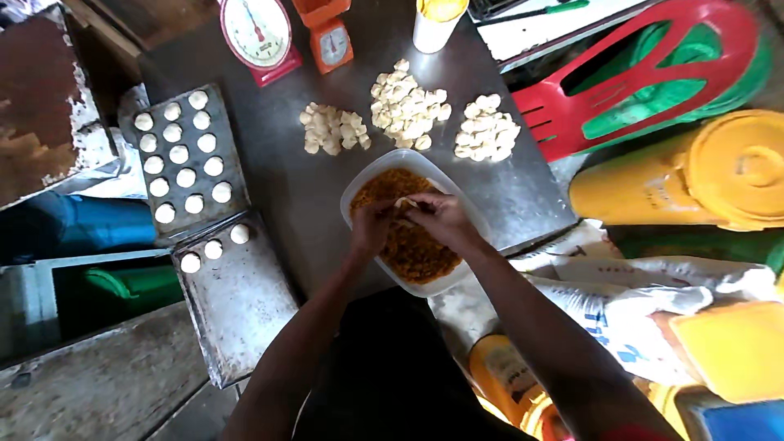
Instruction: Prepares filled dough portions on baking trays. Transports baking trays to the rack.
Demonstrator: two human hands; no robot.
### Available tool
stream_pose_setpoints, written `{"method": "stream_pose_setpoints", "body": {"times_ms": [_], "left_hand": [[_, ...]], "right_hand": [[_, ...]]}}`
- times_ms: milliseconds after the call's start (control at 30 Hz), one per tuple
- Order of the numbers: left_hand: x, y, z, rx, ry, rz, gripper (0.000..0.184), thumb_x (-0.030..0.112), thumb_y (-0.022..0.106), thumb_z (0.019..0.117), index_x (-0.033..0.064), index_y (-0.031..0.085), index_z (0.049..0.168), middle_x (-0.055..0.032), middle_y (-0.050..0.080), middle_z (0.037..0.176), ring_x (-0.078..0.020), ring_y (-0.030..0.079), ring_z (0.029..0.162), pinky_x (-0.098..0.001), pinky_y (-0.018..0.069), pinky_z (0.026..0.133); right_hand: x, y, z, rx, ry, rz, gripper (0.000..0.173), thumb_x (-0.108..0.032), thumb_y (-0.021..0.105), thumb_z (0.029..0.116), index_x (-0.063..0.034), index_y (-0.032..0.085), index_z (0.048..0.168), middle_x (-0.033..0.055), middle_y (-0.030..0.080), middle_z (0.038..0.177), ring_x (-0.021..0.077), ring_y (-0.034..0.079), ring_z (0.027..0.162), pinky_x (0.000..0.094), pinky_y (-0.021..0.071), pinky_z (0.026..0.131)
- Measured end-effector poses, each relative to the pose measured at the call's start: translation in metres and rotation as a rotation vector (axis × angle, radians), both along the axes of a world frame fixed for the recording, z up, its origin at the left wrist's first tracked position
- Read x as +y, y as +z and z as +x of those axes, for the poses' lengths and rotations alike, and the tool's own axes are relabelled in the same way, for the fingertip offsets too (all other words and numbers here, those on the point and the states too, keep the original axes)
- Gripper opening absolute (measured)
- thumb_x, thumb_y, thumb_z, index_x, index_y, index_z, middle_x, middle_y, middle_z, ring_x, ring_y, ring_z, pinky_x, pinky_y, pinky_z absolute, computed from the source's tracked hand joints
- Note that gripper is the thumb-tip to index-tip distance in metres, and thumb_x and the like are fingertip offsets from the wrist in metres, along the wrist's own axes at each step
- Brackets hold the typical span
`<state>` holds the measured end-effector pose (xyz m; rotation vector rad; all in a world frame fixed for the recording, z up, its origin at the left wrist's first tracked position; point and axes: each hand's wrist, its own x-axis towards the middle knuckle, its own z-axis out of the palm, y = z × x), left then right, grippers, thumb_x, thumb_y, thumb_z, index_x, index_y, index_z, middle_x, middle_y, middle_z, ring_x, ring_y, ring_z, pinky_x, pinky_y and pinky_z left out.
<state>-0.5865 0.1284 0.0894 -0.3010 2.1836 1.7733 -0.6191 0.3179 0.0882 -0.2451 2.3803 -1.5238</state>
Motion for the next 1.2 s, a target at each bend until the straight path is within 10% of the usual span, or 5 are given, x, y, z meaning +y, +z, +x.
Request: {"method": "stream_pose_setpoints", "body": {"times_ms": [100, 333, 533, 833, 1200], "left_hand": [[-0.003, -0.013, 0.002, 0.057, 0.082, -0.025, 0.025, 0.014, 0.067, 0.0998, 0.0066, 0.07, 0.123, -0.0129, 0.07, 0.114, -0.0208, 0.072, 0.09, -0.0413, 0.0639, 0.08], [-0.004, -0.004, 0.014, -0.083, 0.157, 0.259, 0.03, 0.019, 0.053, 0.1073, 0.0058, 0.065, 0.132, -0.0131, 0.068, 0.121, -0.0229, 0.071, 0.094, -0.0417, 0.0623, 0.081], [-0.03, -0.012, 0.046, -0.146, 0.212, 0.23, 0.026, 0.009, 0.066, 0.0996, -0.0003, 0.067, 0.124, -0.0147, 0.071, 0.113, -0.0218, 0.073, 0.092, -0.0387, 0.0635, 0.083], [-0.052, -0.015, 0.063, -0.109, 0.417, 0.442, 0.028, 0.009, 0.064, 0.1007, -0.0005, 0.066, 0.127, -0.0142, 0.071, 0.114, -0.0225, 0.071, 0.095, -0.0384, 0.0614, 0.086], [-0.081, -0.007, 0.07, -0.083, 0.503, 0.464, 0.03, 0.016, 0.062, 0.103, 0.0026, 0.065, 0.129, -0.0136, 0.071, 0.117, -0.0243, 0.071, 0.1, -0.041, 0.061, 0.089]], "right_hand": [[0.01, 0.017, -0.006, -0.228, 0.126, -0.101, 0.037, -0.012, 0.063, 0.1016, -0.0145, 0.065, 0.139, 0.0091, 0.066, 0.128, 0.0212, 0.071, 0.099, 0.042, 0.0633, 0.089], [-0.014, -0.007, 0.001, 0.155, -0.047, -0.009, 0.011, -0.006, 0.077, 0.09, -0.0088, 0.078, 0.101, 0.0066, 0.071, 0.1, 0.0141, 0.07, 0.088, 0.0336, 0.0623, 0.079], [-0.013, 0.004, 0.018, 0.012, 0.254, 0.169, 0.031, -0.012, 0.068, 0.0976, -0.0182, 0.073, 0.128, 0.0067, 0.069, 0.121, 0.018, 0.07, 0.101, 0.0415, 0.0614, 0.088], [-0.023, -0.052, -0.024, 0.274, 0.324, 0.669, 0.025, -0.019, 0.069, 0.0987, -0.0059, 0.072, 0.119, 0.0243, 0.065, 0.121, 0.0472, 0.064, 0.108, 0.0673, 0.0529, 0.087], [-0.038, -0.033, -0.023, 0.289, 0.224, 0.627, 0.018, -0.018, 0.063, 0.1017, -0.0088, 0.075, 0.112, 0.018, 0.07, 0.115, 0.0409, 0.068, 0.1, 0.0649, 0.0541, 0.085]]}}
